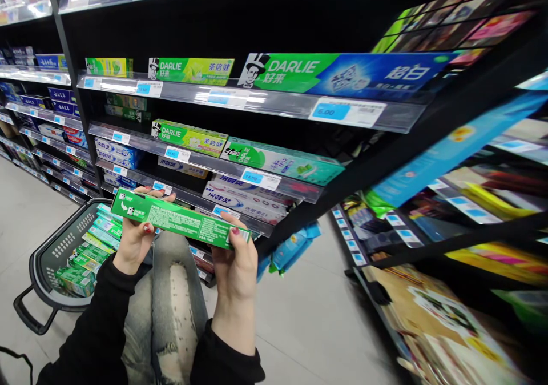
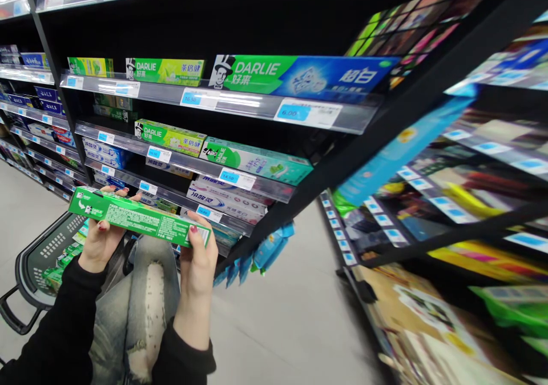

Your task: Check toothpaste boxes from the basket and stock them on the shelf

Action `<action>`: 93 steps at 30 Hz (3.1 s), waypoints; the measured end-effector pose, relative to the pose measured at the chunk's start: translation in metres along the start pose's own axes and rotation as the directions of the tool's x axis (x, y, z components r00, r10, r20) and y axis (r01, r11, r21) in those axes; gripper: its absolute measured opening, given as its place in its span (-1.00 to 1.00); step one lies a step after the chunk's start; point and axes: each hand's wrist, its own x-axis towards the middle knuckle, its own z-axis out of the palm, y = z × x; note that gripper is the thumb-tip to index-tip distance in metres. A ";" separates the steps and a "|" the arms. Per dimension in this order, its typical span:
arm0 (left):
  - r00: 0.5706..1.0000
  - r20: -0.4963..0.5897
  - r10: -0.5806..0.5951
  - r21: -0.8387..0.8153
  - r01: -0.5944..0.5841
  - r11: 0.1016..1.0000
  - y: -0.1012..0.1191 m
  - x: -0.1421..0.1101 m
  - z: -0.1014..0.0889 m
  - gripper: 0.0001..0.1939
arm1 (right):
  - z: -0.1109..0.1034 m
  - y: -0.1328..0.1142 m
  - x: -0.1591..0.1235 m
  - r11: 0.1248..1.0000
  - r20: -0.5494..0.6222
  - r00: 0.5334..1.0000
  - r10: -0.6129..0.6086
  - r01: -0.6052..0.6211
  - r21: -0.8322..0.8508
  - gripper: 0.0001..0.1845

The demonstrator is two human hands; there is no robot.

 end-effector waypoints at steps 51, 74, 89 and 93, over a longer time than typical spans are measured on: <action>0.999 -0.005 -0.034 -0.013 0.034 0.999 -0.006 0.000 -0.005 -0.15 | -0.001 -0.001 0.001 0.999 -0.038 0.999 0.028 -0.027 0.023 -0.57; 0.999 0.014 -0.033 -0.034 0.033 0.999 -0.005 -0.001 -0.004 -0.18 | -0.001 -0.001 0.000 0.999 -0.045 0.998 0.032 -0.030 0.044 -0.58; 1.000 0.014 -0.022 -0.041 0.022 0.999 -0.002 0.000 -0.001 -0.20 | -0.002 0.000 0.001 0.999 -0.036 0.999 0.020 -0.019 0.037 -0.56; 1.000 0.011 -0.023 -0.041 0.023 0.999 -0.002 0.000 -0.001 -0.20 | -0.002 0.002 0.002 0.999 -0.037 0.999 0.024 -0.022 0.040 -0.55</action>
